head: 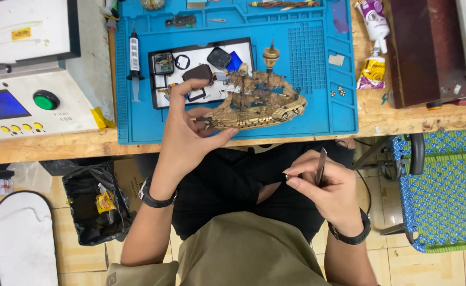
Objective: The person cuts a small piece of tape with scissors, then uses tweezers to pick up and place a tiny component onto a detailed model ship. The person holds the ship steady with one hand while carefully positioning the piece with the other.
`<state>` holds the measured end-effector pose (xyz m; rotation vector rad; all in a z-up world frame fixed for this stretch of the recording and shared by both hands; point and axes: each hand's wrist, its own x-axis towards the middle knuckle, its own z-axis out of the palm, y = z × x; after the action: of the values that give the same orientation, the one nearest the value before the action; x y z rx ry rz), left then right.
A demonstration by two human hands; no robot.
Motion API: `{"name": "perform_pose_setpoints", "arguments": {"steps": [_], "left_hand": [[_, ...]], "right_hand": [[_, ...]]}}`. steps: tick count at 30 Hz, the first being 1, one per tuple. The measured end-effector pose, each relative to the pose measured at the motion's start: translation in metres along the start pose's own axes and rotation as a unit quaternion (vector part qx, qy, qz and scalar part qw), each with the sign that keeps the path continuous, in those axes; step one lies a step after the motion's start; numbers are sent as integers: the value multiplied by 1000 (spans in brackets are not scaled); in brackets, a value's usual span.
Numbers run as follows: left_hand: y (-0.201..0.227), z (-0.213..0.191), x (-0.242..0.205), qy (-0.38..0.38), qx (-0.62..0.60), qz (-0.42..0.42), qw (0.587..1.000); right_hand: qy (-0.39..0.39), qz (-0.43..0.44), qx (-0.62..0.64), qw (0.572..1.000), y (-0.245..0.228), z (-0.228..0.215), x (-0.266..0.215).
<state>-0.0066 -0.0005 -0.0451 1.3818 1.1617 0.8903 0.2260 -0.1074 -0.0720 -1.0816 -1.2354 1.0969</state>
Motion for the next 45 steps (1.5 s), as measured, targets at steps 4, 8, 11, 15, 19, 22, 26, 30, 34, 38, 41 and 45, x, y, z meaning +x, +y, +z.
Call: {"name": "perform_pose_setpoints", "arguments": {"steps": [4, 8, 11, 15, 19, 22, 26, 30, 34, 38, 41, 45], "left_hand": [[11, 3, -4, -10, 111, 19, 994], [4, 2, -7, -10, 124, 52, 991], [2, 2, -8, -15, 122, 61, 991], [0, 2, -10, -13, 125, 61, 990], [2, 1, -11, 3, 144, 100, 984], [2, -2, -11, 10, 194, 100, 976], [-8, -6, -9, -5, 195, 109, 975], [-14, -11, -10, -24, 211, 134, 968], [-21, -14, -12, -21, 219, 134, 966], [-28, -18, -16, 0, 234, 160, 959], [-26, -21, -24, 24, 228, 169, 958], [-33, -19, -44, 238, 133, 240, 932]], "right_hand": [[-29, 5, -73, 997, 10, 6, -7], [-52, 37, -51, 997, 15, 14, -11], [-68, 37, -54, 996, 12, 17, -10], [-69, 36, -49, 996, 13, 19, -11], [-64, 36, -62, 995, 13, 21, -11], [-74, 27, -57, 995, 15, 24, -12], [-79, 45, -55, 994, 19, 28, -14], [-79, 56, -50, 994, 22, 32, -16], [-78, 61, -71, 993, 22, 36, -16], [-61, 37, -94, 993, 22, 40, -12], [-21, -12, -167, 986, 15, 47, -8], [40, -155, -308, 938, 11, 54, 1]]}}
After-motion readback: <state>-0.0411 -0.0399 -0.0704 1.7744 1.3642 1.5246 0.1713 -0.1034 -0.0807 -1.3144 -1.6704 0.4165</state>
